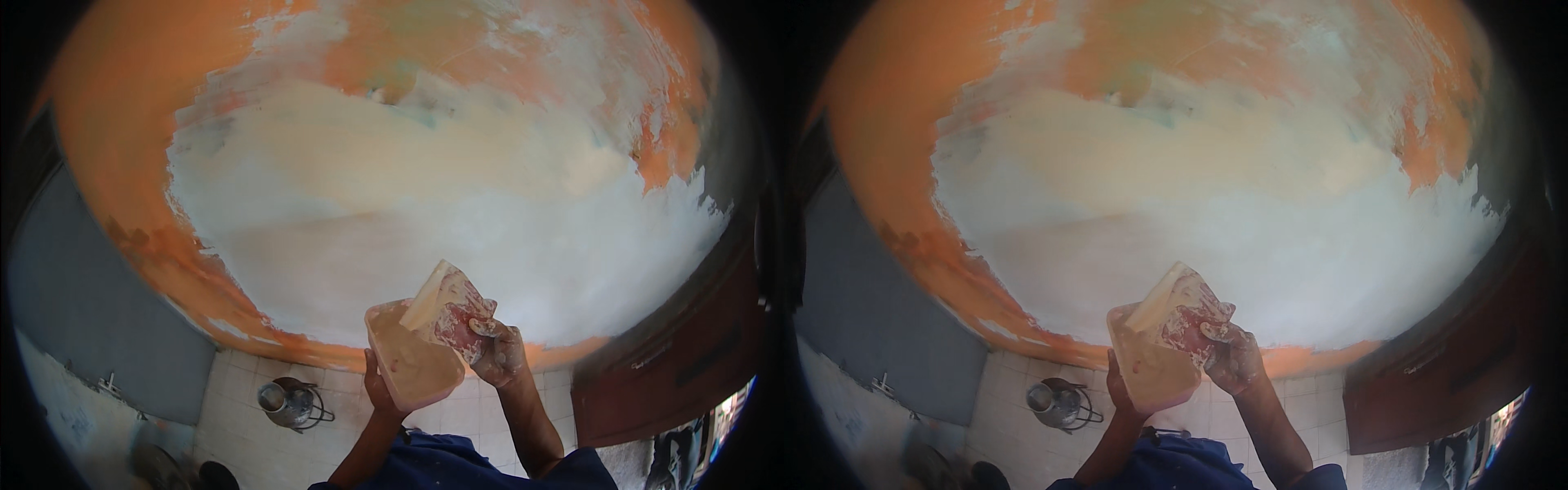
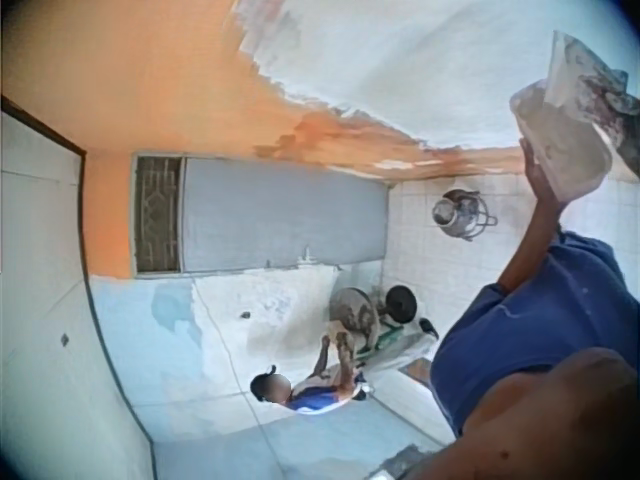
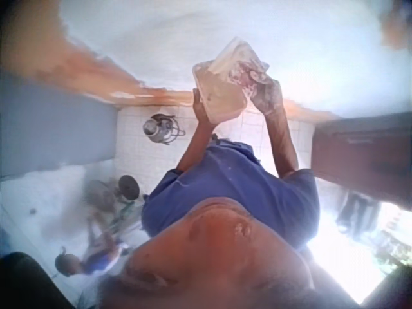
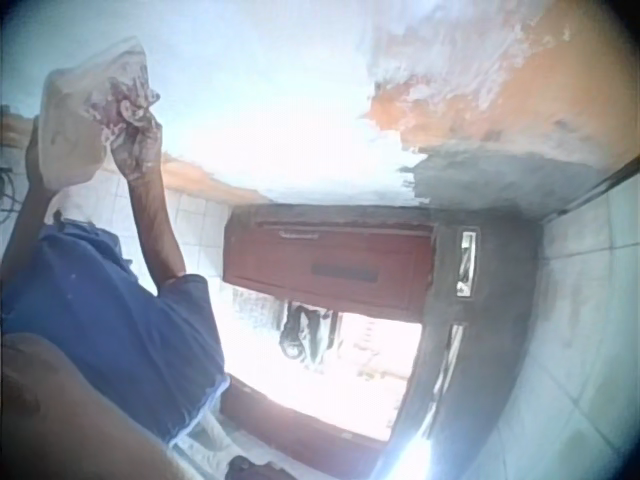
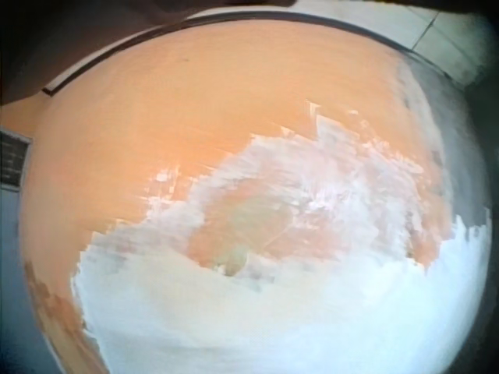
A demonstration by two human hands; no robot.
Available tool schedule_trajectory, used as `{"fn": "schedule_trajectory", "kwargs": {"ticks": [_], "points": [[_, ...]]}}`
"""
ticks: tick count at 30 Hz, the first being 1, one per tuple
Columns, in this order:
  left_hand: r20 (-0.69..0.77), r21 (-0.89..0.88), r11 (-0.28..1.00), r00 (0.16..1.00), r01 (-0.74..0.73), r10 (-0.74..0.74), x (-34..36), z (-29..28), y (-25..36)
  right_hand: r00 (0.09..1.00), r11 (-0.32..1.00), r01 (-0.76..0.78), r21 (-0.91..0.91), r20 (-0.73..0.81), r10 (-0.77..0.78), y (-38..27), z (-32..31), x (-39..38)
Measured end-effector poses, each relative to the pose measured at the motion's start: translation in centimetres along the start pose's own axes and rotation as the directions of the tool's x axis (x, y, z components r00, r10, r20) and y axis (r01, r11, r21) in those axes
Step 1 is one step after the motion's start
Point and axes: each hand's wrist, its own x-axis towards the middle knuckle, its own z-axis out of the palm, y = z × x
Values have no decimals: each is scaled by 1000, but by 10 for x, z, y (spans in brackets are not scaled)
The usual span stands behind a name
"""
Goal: The person applies white plaster to an orange wall using a spreader and scoops more plaster from a plastic container.
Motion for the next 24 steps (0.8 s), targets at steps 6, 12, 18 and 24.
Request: {"fn": "schedule_trajectory", "kwargs": {"ticks": [6,12,18,24], "points": [[11,4,1000,1000,19,-19,5,-1,2,991,991,125,-44,60,-122,-19,29,18],[47,-30,1000,999,1,0,19,22,9,964,973,233,-6,130,-230,-27,68,42],[77,52,998,997,-35,31,10,45,25,714,649,694,-312,175,-678,-78,150,83],[14,119,988,995,-101,100,-7,22,51,-168,-847,-9,-531,836,-522,-138,219,203]]}}
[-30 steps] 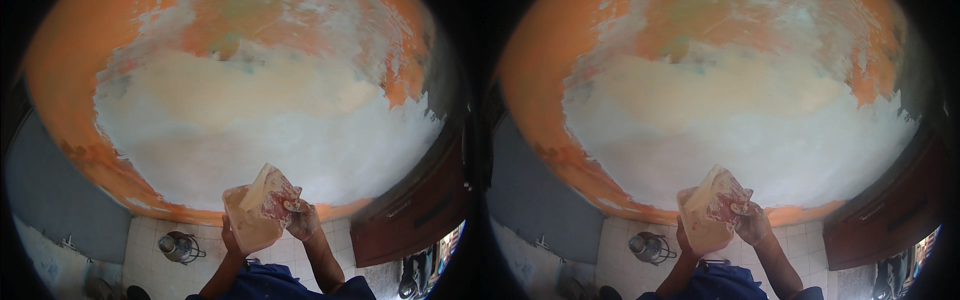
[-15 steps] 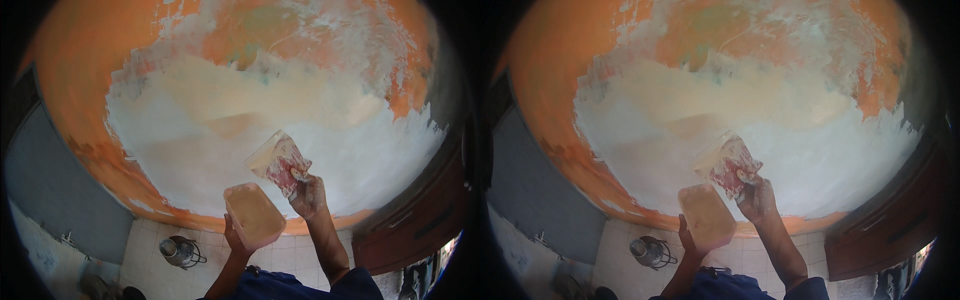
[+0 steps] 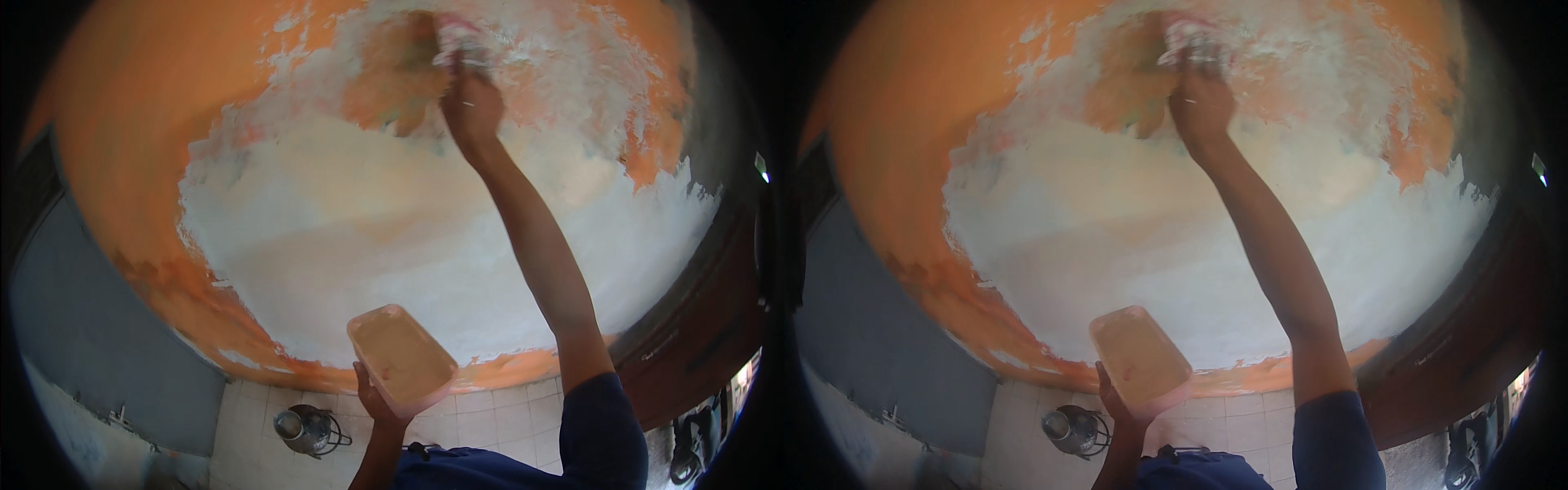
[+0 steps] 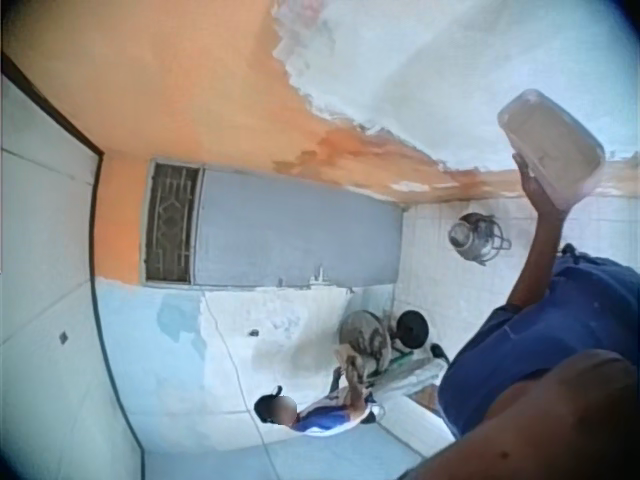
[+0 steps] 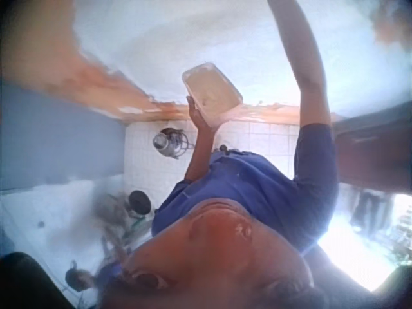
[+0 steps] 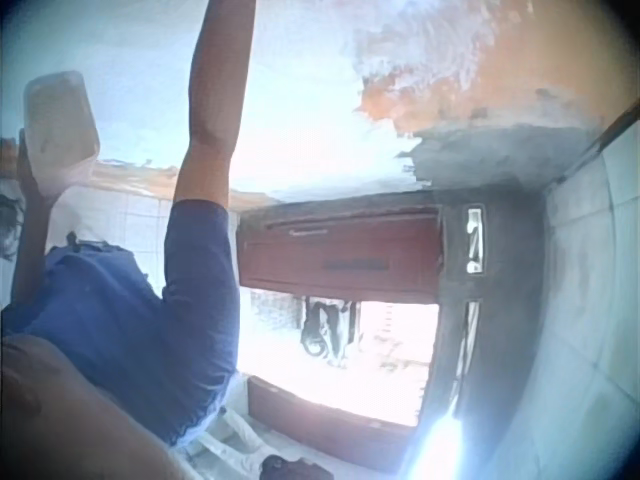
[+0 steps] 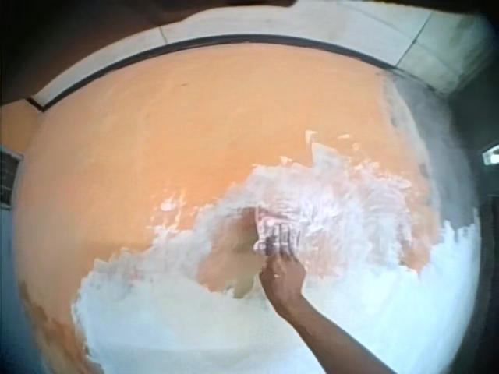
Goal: The person applies white plaster to an orange wall using a spreader and scoops more plaster from a plastic container.
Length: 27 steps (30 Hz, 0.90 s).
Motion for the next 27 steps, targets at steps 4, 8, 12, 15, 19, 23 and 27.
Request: {"fn": "schedule_trajectory", "kwargs": {"ticks": [4,8,12,15,19,23,27], "points": [[52,63,993,994,-101,98,-11,9,26,889,995,62,-83,457,-18,-41,43,-24],[109,94,989,989,-112,102,-13,0,39,823,996,84,0,564,-70,-80,33,-56],[63,124,980,987,-153,146,-17,-25,57,872,1000,-15,26,489,1,-77,-11,-38],[71,114,981,986,-159,152,-24,-7,61,948,996,16,-91,317,13,-42,-53,24],[17,111,986,992,-126,125,-28,-2,64,968,948,214,-235,182,-173,7,-43,98],[44,277,936,976,-219,215,-35,10,68,949,967,207,-152,272,-160,-2,0,49],[9,237,947,975,-216,221,-39,20,64,904,973,217,-78,393,-170,-37,-4,-1]]}}
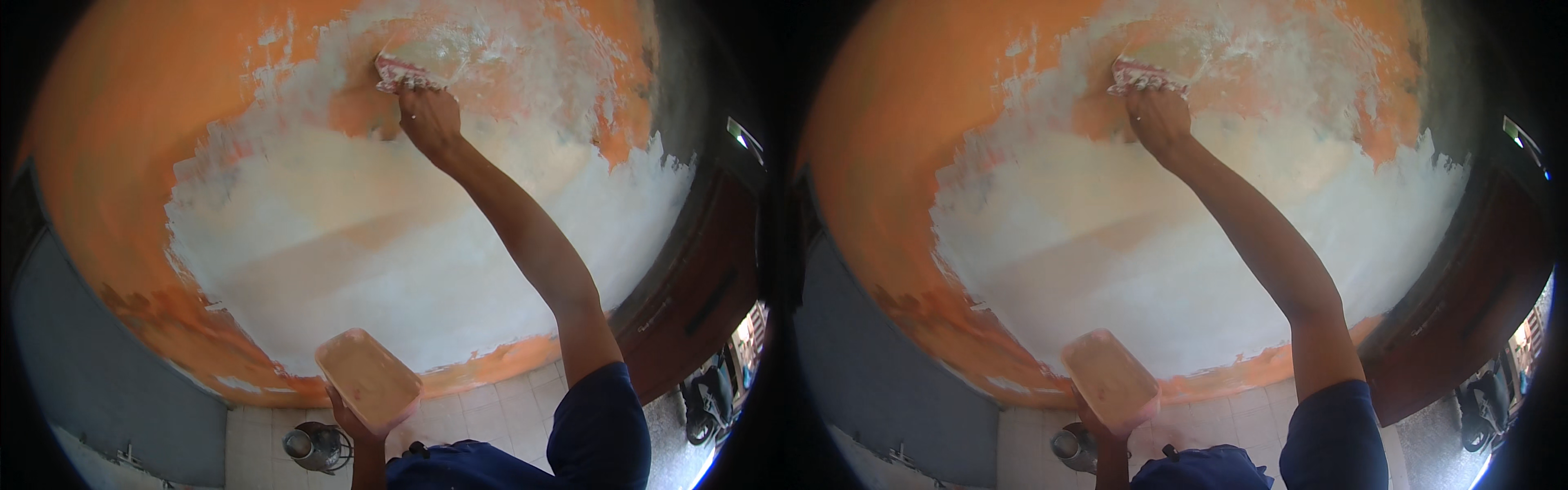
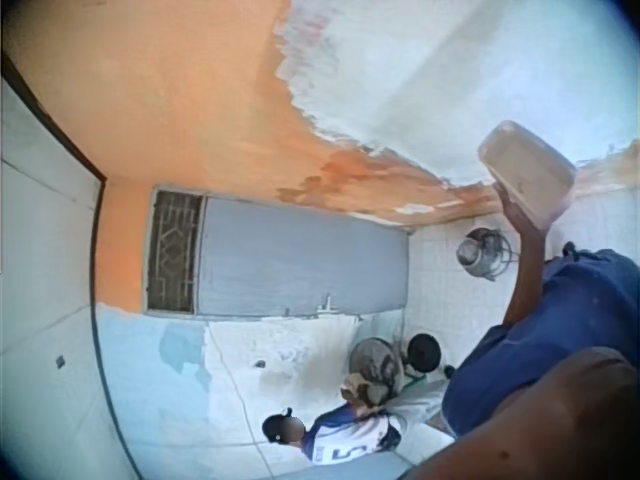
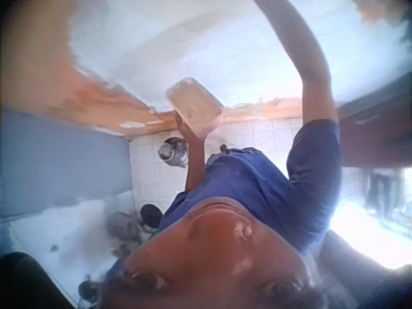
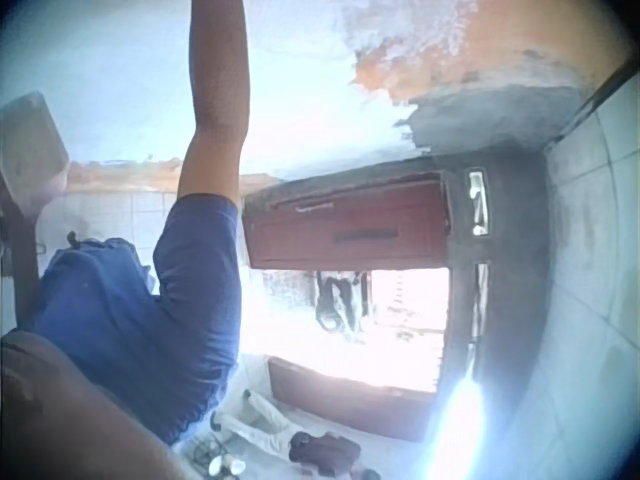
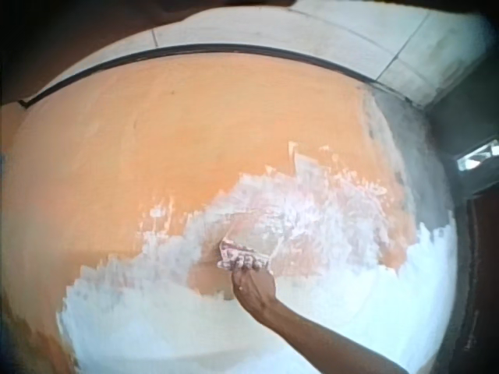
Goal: The person applies white plaster to an orange wall using a spreader and scoops more plaster from a plastic container.
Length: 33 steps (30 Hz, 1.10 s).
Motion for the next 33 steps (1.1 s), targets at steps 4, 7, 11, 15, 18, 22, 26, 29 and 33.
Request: {"fn": "schedule_trajectory", "kwargs": {"ticks": [4,7,11,15,18,22,26,29,33], "points": [[-2,-22,999,999,45,-45,-4,-7,3,993,988,-111,111,-25,114,-7,-39,-7],[20,-196,957,977,213,-213,-6,-18,12,961,965,-205,162,-154,229,10,-58,-4],[-3,-51,995,996,85,-85,-15,-30,7,983,982,-181,58,40,179,-1,-34,-27],[68,-141,975,984,171,-162,-15,-57,5,998,970,-36,-242,38,47,-20,52,-88],[71,-178,972,987,154,-144,-15,-68,13,902,989,-82,-122,413,126,-63,56,-118],[1,-144,979,990,143,-144,-17,-63,10,949,991,47,-124,315,-6,-67,84,-165],[-44,-37,996,995,86,-87,-20,-76,20,971,993,-77,90,232,54,-82,43,-190],[15,-14,999,999,36,-36,-19,-78,27,946,962,-249,115,243,215,-54,-18,-133],[-52,-77,993,995,86,-90,-21,-72,31,940,996,-29,-82,-341,0,66,-46,17]]}}
